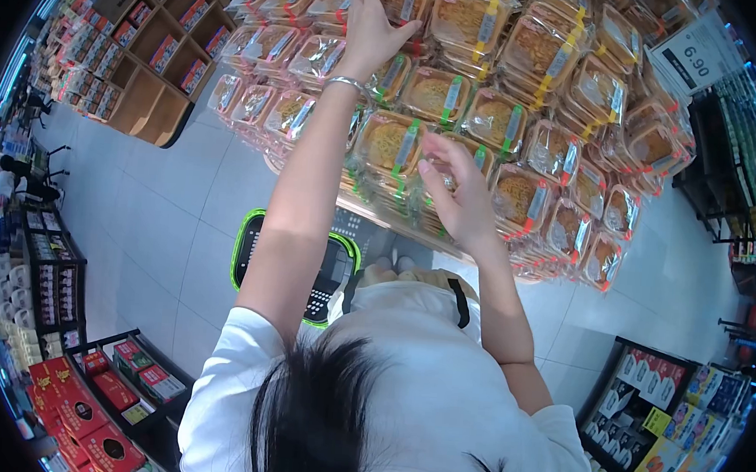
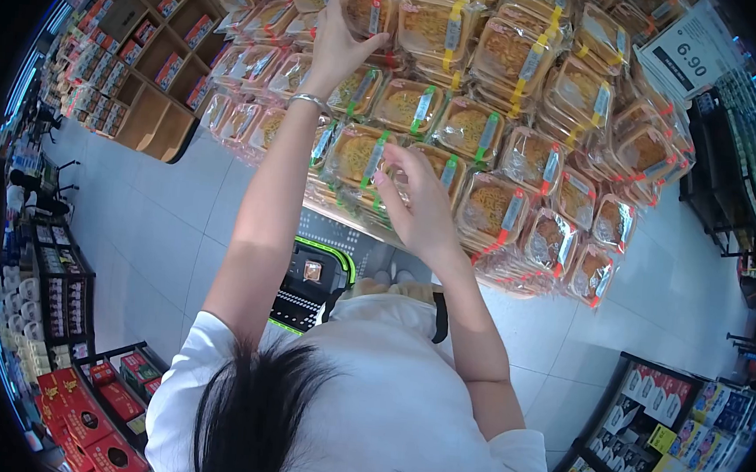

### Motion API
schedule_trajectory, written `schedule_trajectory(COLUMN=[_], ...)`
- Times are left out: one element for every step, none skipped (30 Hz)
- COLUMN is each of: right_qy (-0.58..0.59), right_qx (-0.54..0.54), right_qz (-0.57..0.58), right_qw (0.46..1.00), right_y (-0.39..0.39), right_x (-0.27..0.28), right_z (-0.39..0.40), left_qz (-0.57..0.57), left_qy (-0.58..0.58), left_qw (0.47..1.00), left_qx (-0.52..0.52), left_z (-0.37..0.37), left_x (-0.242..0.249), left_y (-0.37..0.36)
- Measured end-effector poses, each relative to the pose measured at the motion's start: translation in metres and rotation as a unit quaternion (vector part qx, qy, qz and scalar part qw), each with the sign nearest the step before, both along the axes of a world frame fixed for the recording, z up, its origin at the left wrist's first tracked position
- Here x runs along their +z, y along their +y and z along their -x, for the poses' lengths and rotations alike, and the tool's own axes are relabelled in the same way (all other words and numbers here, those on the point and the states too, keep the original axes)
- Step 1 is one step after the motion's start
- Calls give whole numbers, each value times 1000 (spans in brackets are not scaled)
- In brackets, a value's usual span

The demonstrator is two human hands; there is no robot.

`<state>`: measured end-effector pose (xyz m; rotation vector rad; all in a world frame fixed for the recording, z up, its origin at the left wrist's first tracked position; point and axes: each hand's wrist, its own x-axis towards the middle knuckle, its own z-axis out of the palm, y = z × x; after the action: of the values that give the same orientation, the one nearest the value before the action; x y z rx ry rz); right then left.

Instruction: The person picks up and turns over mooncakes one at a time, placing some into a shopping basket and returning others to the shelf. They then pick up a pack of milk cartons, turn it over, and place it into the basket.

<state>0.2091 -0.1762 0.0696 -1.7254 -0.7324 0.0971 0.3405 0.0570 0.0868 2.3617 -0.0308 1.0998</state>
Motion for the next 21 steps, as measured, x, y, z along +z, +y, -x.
schedule_trajectory(right_qy=[6,7,14,21,22,32,42,42,47,51,52,39,27,29,27,26,26,26,26,27,27], right_qx=[0,-3,-3,-4,-6,-2,2,1,2,2,2,-4,-10,-10,-8,-6,-6,-6,-5,-3,-5], right_qz=[-2,-3,-4,-6,-6,2,9,9,10,10,10,1,-8,-8,-7,-6,-6,-6,-6,-6,-1], right_qw=[1000,1000,1000,1000,1000,999,999,999,999,999,999,999,1000,1000,1000,1000,1000,1000,1000,1000,1000], right_y=[-1,-2,-4,-5,-7,-9,-10,-11,-11,-12,-11,-10,-9,-9,-8,-8,-7,-6,-6,-6,-5], right_x=[0,-1,-2,-2,-2,-1,0,0,0,0,-1,-4,-6,-6,-7,-7,-7,-7,-6,-5,-4], right_z=[2,3,4,5,5,6,6,6,6,6,6,7,7,8,8,8,8,9,9,10,10], left_qz=[7,7,19,32,32,30,28,28,25,21,21,22,22,22,28,34,34,30,25,26,21], left_qy=[-5,-4,2,8,9,-11,-30,-30,-20,-11,-10,-22,-34,-32,-30,-28,-28,-34,-40,-40,-34], left_qw=[1000,1000,999,997,997,996,995,995,995,994,995,995,995,995,997,998,998,999,999,999,999], left_qx=[16,13,39,65,63,78,94,93,98,102,102,94,87,88,66,44,44,30,17,18,22], left_z=[0,0,0,1,-1,-4,-6,-7,-7,-6,-7,-8,-8,-7,-5,-4,-3,-2,-1,1,3], left_x=[0,0,1,2,0,-1,-3,-5,-5,-5,-5,-7,-9,-12,-12,-12,-11,-12,-13,-14,-15], left_y=[-2,-4,-7,-9,-10,-10,-10,-10,-12,-13,-13,-12,-11,-10,-10,-11,-11,-10,-9,-7,-6])
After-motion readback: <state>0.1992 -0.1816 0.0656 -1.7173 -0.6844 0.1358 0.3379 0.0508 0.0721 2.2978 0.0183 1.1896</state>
